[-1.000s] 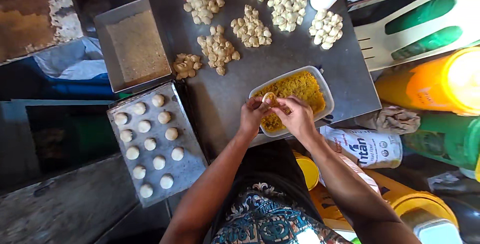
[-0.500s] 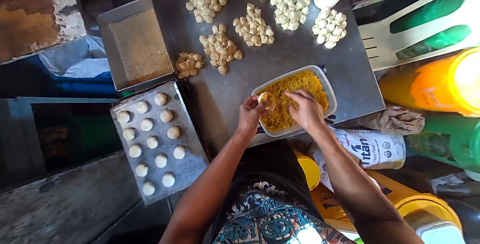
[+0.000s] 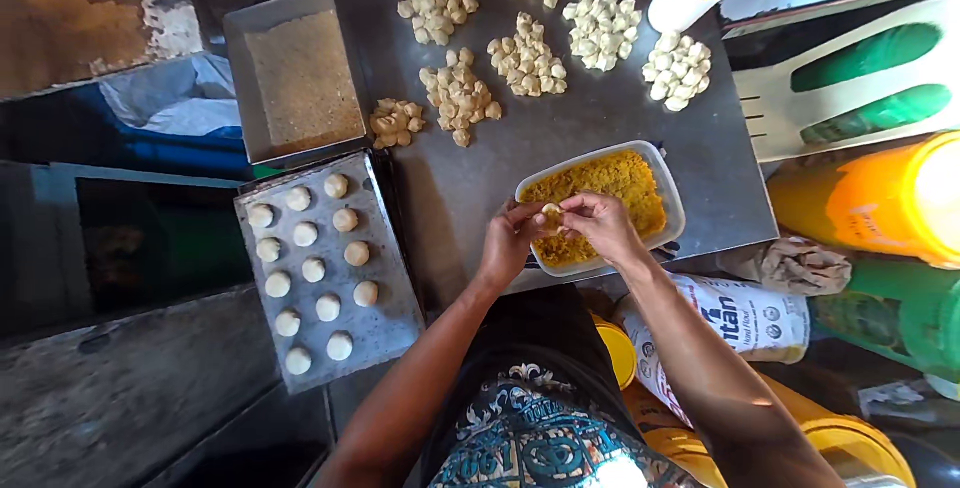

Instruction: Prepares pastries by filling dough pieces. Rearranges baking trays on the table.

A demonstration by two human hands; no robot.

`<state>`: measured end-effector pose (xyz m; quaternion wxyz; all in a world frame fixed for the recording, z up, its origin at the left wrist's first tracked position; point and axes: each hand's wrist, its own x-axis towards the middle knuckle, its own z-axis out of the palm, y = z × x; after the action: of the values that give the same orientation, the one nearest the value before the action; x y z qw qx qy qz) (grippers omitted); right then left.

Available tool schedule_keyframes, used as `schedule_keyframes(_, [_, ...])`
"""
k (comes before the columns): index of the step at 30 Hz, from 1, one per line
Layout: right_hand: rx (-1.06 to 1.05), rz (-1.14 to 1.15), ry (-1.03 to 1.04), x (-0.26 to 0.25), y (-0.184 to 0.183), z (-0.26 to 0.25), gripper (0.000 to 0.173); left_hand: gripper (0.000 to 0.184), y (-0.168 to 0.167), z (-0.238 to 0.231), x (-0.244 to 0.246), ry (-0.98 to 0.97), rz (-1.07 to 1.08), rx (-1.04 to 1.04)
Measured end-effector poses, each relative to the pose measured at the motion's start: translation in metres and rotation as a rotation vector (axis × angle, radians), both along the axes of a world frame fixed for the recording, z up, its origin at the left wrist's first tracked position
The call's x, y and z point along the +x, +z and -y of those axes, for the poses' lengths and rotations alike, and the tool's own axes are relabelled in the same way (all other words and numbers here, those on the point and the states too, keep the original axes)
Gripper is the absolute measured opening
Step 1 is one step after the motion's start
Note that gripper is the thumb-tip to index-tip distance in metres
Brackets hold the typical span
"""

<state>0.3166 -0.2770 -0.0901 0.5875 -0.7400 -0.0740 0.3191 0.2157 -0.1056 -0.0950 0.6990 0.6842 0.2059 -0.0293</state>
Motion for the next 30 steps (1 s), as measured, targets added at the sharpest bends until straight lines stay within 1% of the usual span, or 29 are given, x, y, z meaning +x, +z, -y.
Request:
schedule_keyframes(2, [0.063,-0.056,0.001,-0.007,0.007,-0.006,0.014,0.025,0.002,-0.004,-0.009,0.042,0.001,0.027])
schedule_keyframes(4, [0.162,-0.129,0.064,-0.012,0.013,-0.012,0.021,0.022,0.006,-0.008,-0.015,0.129,-0.012,0.063])
schedule_keyframes(5, [0.171,-0.108,0.09,-0.016,0.015,-0.017,0.022,0.021,0.009,-0.01,-0.019,0.173,-0.014,0.076])
schedule_keyframes(7, [0.096,0.077,0.095,-0.028,0.009,-0.033,0.022,0.018,0.014,-0.014,-0.026,0.234,-0.032,0.081])
schedule_keyframes(9, [0.022,0.247,0.064,-0.042,-0.005,-0.051,0.017,0.018,0.016,-0.02,-0.035,0.245,-0.101,0.093])
schedule_keyframes(11, [-0.027,0.267,0.08,-0.053,-0.015,-0.065,0.014,0.033,0.014,-0.03,-0.049,0.204,-0.183,0.11])
schedule_keyframes(12, [-0.037,0.225,0.129,-0.056,-0.015,-0.069,0.015,0.04,0.013,-0.035,-0.057,0.195,-0.206,0.139])
schedule_keyframes(13, [-0.021,0.169,0.203,-0.059,-0.013,-0.073,0.021,0.043,0.013,-0.041,-0.066,0.199,-0.22,0.164])
schedule_keyframes(15, [0.008,0.075,0.354,-0.066,-0.013,-0.078,0.038,0.038,0.01,-0.053,-0.084,0.22,-0.213,0.142])
schedule_keyframes(16, [0.006,0.079,0.389,-0.071,-0.016,-0.081,0.039,0.035,0.007,-0.059,-0.092,0.224,-0.199,0.096])
schedule_keyframes(18, [-0.05,0.16,0.384,-0.084,-0.029,-0.09,0.021,0.027,-0.004,-0.068,-0.106,0.211,-0.18,0.063])
schedule_keyframes(19, [-0.082,0.189,0.374,-0.089,-0.037,-0.095,0.014,0.023,-0.011,-0.072,-0.11,0.196,-0.186,0.087])
schedule_keyframes(20, [-0.118,0.184,0.38,-0.092,-0.044,-0.1,0.013,0.019,-0.018,-0.076,-0.113,0.173,-0.206,0.137])
schedule_keyframes(22, [-0.173,0.052,0.428,-0.097,-0.054,-0.11,0.014,0.014,-0.035,-0.079,-0.12,0.109,-0.246,0.291])
schedule_keyframes(23, [-0.19,-0.046,0.457,-0.1,-0.059,-0.115,0.019,0.013,-0.045,-0.079,-0.122,0.074,-0.257,0.384])
schedule_keyframes(24, [-0.212,-0.123,0.499,-0.103,-0.065,-0.119,0.03,0.012,-0.058,-0.077,-0.126,0.037,-0.263,0.469])
schedule_keyframes(25, [-0.251,-0.127,0.525,-0.11,-0.077,-0.122,0.035,0.014,-0.074,-0.074,-0.129,-0.005,-0.274,0.528])
schedule_keyframes(27, [-0.37,0.061,0.552,-0.132,-0.111,-0.122,0.028,0.019,-0.11,-0.061,-0.142,-0.086,-0.301,0.574])
schedule_keyframes(28, [-0.38,0.153,0.536,-0.142,-0.127,-0.118,0.024,0.022,-0.123,-0.056,-0.149,-0.095,-0.306,0.576])
schedule_keyframes(30, [-0.339,0.217,0.506,-0.142,-0.14,-0.11,0.018,0.029,-0.128,-0.051,-0.157,-0.035,-0.306,0.541])
